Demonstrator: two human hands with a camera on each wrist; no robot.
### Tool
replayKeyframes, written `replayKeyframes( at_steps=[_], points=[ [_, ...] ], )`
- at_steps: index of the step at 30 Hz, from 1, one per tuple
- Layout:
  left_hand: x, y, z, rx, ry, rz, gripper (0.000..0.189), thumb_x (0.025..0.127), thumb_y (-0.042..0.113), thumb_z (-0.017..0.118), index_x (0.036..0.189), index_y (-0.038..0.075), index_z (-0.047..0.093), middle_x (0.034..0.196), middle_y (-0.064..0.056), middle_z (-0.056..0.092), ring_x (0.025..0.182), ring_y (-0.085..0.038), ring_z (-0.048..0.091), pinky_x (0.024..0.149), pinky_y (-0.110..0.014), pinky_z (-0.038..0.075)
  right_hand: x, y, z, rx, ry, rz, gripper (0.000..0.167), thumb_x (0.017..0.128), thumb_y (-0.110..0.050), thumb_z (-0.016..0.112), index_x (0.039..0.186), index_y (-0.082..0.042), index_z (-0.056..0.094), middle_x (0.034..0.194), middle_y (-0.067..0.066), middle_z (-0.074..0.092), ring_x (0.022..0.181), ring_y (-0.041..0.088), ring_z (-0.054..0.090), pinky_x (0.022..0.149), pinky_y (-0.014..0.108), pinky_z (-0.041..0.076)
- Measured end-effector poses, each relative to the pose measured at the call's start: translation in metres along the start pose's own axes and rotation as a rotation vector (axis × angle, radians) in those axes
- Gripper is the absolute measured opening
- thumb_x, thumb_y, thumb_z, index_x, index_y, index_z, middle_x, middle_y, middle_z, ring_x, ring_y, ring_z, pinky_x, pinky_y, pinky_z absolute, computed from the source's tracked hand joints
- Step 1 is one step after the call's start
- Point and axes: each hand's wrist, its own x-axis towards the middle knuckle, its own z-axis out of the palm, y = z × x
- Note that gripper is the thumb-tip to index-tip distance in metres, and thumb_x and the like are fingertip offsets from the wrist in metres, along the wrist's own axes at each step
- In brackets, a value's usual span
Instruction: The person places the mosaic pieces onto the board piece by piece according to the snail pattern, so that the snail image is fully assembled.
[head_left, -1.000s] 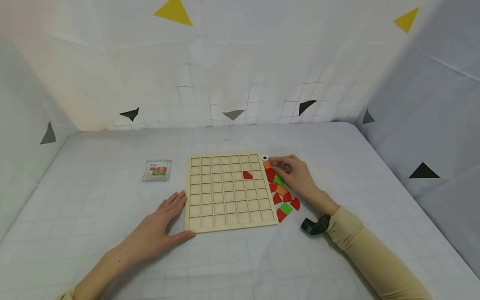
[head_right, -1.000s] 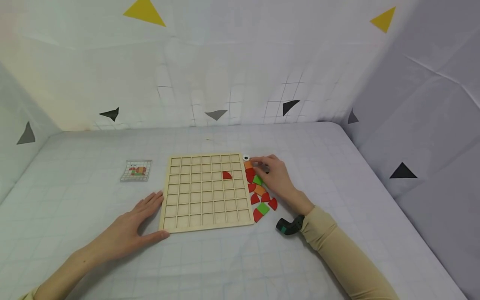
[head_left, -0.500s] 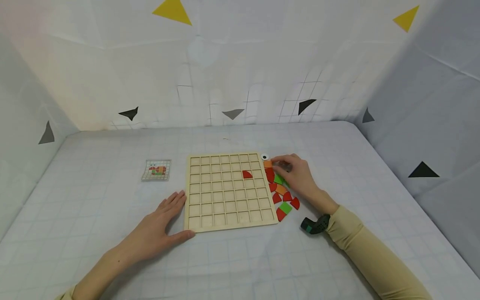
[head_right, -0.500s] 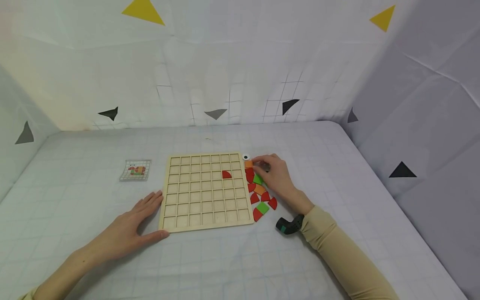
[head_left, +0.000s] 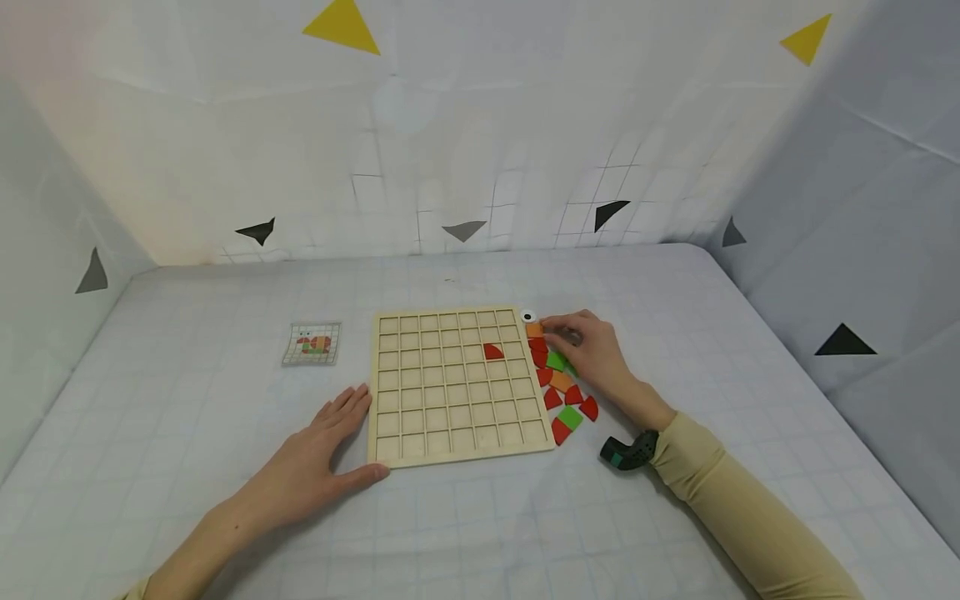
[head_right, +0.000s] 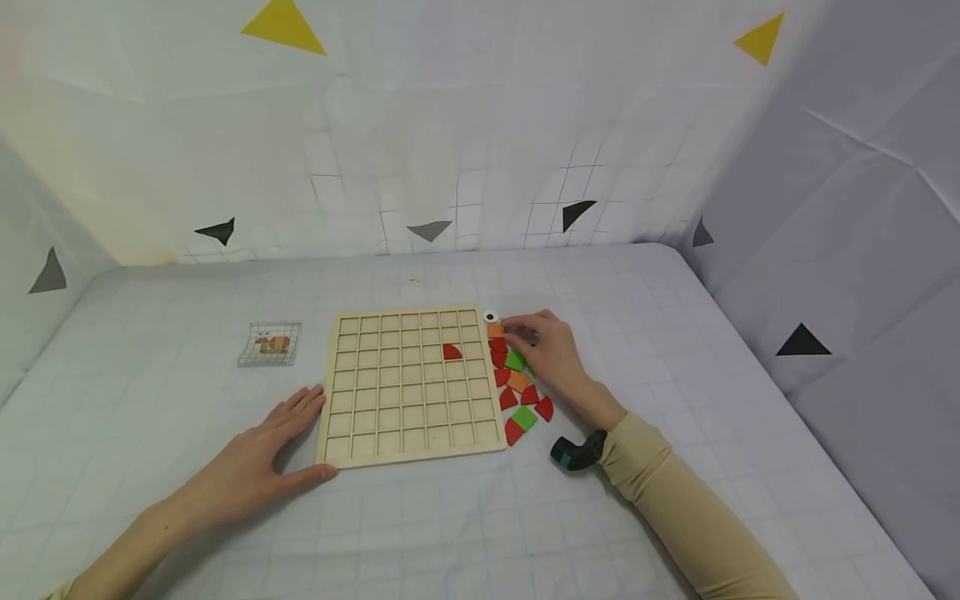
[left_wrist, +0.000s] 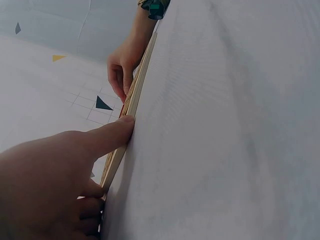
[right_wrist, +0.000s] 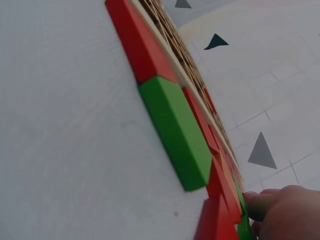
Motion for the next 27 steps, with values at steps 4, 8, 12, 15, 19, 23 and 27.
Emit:
replayKeyframes(
  at_steps=[4, 8, 12, 15, 19, 23, 27],
  points=[
    [-0.0013, 0.0007, 0.0006, 0.001, -0.004, -0.005, 0.099, 0.085, 0.071, 0.061, 0.157, 0.009, 0.031, 0.166, -0.005, 0.025, 0.153, -0.033, 0.02, 0.116, -0.062, 0.028, -0.0011, -0.001, 0.0007, -0.02, 0.011, -0.004, 0.024, 0.091, -0.015, 0.075, 0.114, -0.01, 0.075, 0.101, 0.005, 0.073, 0.094, 0.019, 0.06, 0.079, 0.037, 0.052],
    [-0.0022, 0.001, 0.0011, -0.003, -0.002, -0.006, 0.099, 0.085, 0.07, 0.062, 0.157, 0.008, 0.031, 0.165, -0.005, 0.025, 0.153, -0.034, 0.02, 0.117, -0.061, 0.027, -0.0016, -0.0012, 0.001, -0.024, 0.027, -0.023, 0.023, 0.09, -0.014, 0.076, 0.112, -0.009, 0.075, 0.098, 0.005, 0.072, 0.09, 0.019, 0.059, 0.076, 0.035, 0.05],
    [-0.0014, 0.0001, 0.0009, 0.0, 0.003, 0.001, 0.099, 0.086, 0.07, 0.061, 0.157, 0.008, 0.032, 0.165, -0.006, 0.025, 0.153, -0.034, 0.02, 0.117, -0.061, 0.027, -0.0007, -0.0013, 0.0015, -0.038, 0.052, -0.033, 0.022, 0.089, -0.014, 0.077, 0.11, -0.009, 0.075, 0.097, 0.006, 0.073, 0.09, 0.021, 0.059, 0.075, 0.036, 0.05],
    [-0.0008, -0.0006, 0.0008, 0.001, 0.002, 0.003, 0.099, 0.086, 0.071, 0.06, 0.157, 0.009, 0.031, 0.166, -0.005, 0.024, 0.153, -0.033, 0.02, 0.117, -0.061, 0.027, 0.0, -0.0017, 0.0021, -0.058, 0.065, -0.034, 0.022, 0.088, -0.013, 0.077, 0.109, -0.007, 0.075, 0.097, 0.008, 0.074, 0.091, 0.023, 0.06, 0.076, 0.039, 0.051],
    [-0.0002, -0.0011, 0.0009, 0.002, 0.001, 0.004, 0.099, 0.086, 0.072, 0.059, 0.157, 0.009, 0.031, 0.166, -0.005, 0.024, 0.153, -0.033, 0.02, 0.117, -0.061, 0.027, 0.0004, -0.0031, 0.0019, -0.069, 0.073, -0.022, 0.022, 0.089, -0.011, 0.076, 0.11, -0.006, 0.074, 0.1, 0.011, 0.073, 0.094, 0.027, 0.062, 0.079, 0.044, 0.052],
    [-0.0005, -0.0012, 0.001, -0.001, 0.005, 0.008, 0.099, 0.086, 0.072, 0.06, 0.157, 0.009, 0.031, 0.166, -0.005, 0.024, 0.153, -0.032, 0.02, 0.117, -0.061, 0.027, 0.0006, -0.005, 0.0008, -0.055, 0.066, -0.012, 0.026, 0.089, -0.01, 0.076, 0.114, -0.006, 0.073, 0.105, 0.011, 0.073, 0.098, 0.028, 0.062, 0.081, 0.045, 0.052],
    [-0.0003, -0.0009, 0.0005, -0.003, 0.008, 0.012, 0.099, 0.086, 0.071, 0.061, 0.157, 0.008, 0.032, 0.166, -0.005, 0.025, 0.153, -0.033, 0.02, 0.117, -0.06, 0.027, 0.001, -0.0047, 0.0005, -0.043, 0.065, -0.019, 0.025, 0.088, -0.013, 0.078, 0.112, -0.006, 0.074, 0.103, 0.011, 0.074, 0.098, 0.027, 0.061, 0.079, 0.045, 0.052]
  ],
)
